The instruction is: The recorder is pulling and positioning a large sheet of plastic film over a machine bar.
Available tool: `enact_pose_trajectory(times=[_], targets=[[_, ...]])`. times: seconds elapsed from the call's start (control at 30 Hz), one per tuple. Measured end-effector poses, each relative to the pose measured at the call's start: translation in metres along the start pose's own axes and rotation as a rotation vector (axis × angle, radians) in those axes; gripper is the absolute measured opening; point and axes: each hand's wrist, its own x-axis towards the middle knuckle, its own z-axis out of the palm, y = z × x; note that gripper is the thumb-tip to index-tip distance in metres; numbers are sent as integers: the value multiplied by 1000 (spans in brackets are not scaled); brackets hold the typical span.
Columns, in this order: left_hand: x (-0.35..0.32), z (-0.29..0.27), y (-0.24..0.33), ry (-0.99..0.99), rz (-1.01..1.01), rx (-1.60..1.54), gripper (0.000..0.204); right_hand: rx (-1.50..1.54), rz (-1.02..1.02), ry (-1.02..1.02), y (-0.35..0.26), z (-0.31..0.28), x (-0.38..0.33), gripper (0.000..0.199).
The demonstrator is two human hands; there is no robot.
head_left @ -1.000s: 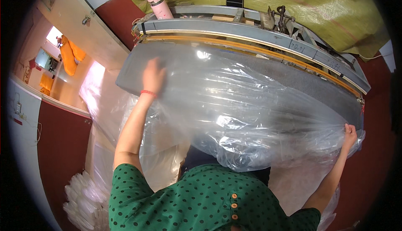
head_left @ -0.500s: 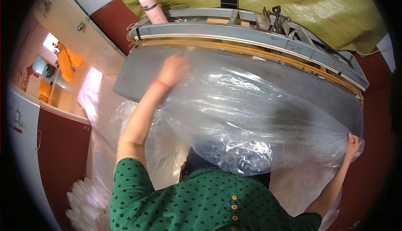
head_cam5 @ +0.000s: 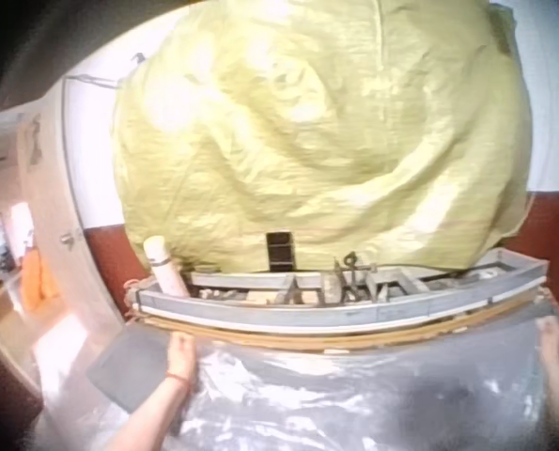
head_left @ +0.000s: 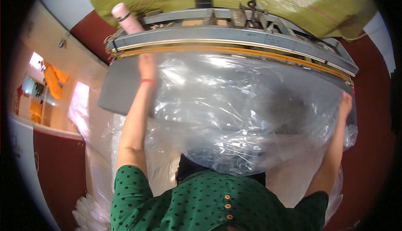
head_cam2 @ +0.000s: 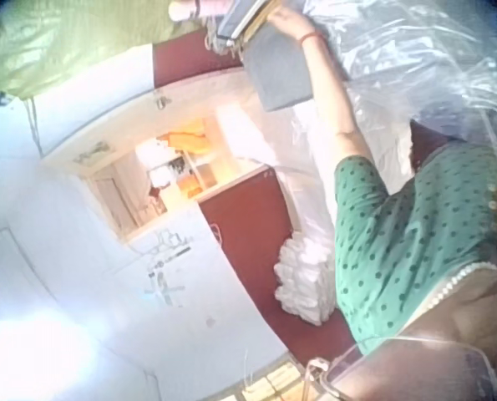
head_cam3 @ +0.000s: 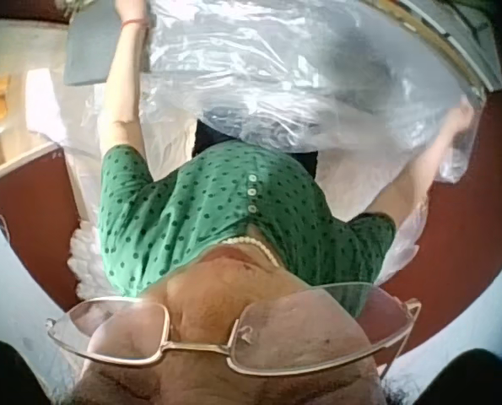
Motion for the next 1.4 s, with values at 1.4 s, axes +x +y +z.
enact_pose_trajectory(times=[1.4], targets=[[-110, -72, 159, -397, 626, 27, 8, -417, -149, -319, -133, -115, -135, 15]])
